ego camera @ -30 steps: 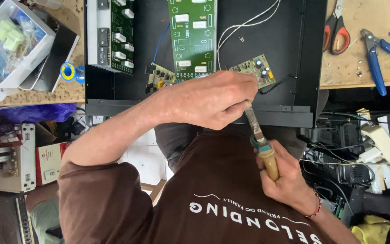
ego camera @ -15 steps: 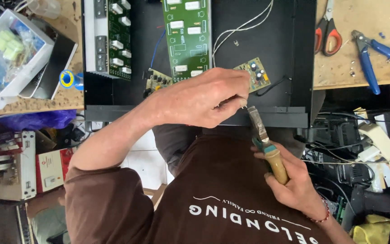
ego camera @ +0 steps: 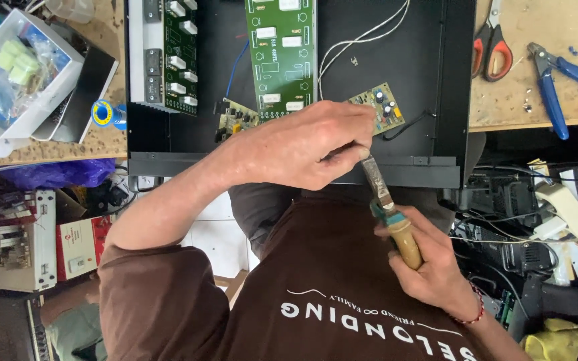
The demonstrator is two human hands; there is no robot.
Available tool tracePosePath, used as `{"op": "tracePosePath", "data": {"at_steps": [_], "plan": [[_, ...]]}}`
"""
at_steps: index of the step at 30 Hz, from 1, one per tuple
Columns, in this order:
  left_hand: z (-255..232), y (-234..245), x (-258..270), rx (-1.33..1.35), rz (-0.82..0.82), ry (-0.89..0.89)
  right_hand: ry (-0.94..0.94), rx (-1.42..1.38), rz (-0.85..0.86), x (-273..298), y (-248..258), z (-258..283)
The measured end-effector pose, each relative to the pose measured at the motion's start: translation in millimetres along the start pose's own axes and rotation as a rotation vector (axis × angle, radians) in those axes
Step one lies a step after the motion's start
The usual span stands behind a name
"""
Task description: The person uses a soldering iron and pliers to work on a small circuit board, applying heat to solder joints and manipulating wires. They repeatedly switch between the soldering iron and pliers to adjust components and wires on the board.
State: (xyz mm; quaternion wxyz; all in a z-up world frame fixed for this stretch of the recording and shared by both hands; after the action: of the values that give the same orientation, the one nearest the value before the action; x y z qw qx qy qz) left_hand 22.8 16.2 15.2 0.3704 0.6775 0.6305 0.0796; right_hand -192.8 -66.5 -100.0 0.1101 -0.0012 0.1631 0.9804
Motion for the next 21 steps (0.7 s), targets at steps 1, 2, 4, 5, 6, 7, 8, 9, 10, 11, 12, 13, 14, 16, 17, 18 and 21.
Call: {"op": "tracePosePath", "data": {"at_steps": [1,2,4,5,6,7,8,9,10,11,12,13,14,16,17,18,21], "plan": [[1,-1,1,-0.001,0.001,0.012,0.004,0.007,-0.005,1,-1,-3],[1,-1,2,-0.001,0.002,0.024,0.007,0.014,-0.009,3,-1,-5],[3,-4,3,-0.023,0.002,0.031,0.008,0.029,0.000,4,-3,-8],[4,-6,4,-0.043,0.000,0.042,0.008,0.043,0.012,4,-4,-9],[4,-5,4,-0.044,-0.001,0.042,0.008,0.043,0.012,5,-2,-2],[3,-4,5,-0.058,0.001,0.032,-0.047,0.047,0.041,4,0,2],[3,-4,5,-0.071,0.003,0.023,-0.103,0.052,0.069,3,1,6],[3,-3,5,-0.073,0.004,0.021,-0.101,0.052,0.068,4,2,7],[2,-1,5,-0.069,-0.009,0.000,-0.062,0.109,0.037,6,5,10],[1,-1,5,-0.062,-0.025,-0.019,-0.026,0.165,0.010,8,7,13],[7,11,13,-0.063,-0.026,-0.018,-0.025,0.165,0.012,14,11,14],[10,31,22,-0.192,-0.141,-0.038,-0.118,0.143,0.002,17,16,10],[13,50,31,-0.322,-0.256,-0.060,-0.211,0.122,-0.007,20,21,6],[-2,61,36,-0.272,-0.306,-0.080,-0.172,0.107,-0.044,32,33,-2],[-8,67,38,-0.208,-0.362,-0.100,-0.145,0.099,-0.080,39,41,-4],[-12,56,26,-0.207,-0.360,-0.109,-0.144,0.103,-0.089,40,50,-2],[-23,24,18,-0.107,-0.506,-0.008,-0.294,0.141,-0.383,28,83,-8]]}}
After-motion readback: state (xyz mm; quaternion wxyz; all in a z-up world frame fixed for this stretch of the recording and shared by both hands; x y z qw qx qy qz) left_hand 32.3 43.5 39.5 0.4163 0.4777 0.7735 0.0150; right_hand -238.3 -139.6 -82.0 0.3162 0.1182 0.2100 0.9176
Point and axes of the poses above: each hand's wrist, its own x-axis away from the middle knuckle, its own y-axis out of the back of the hand, z = x × y, the point moved 5 cm from there along -x, towards the middle knuckle, and after that the axes turned 11 degrees about -y, right-handed, at the moved point
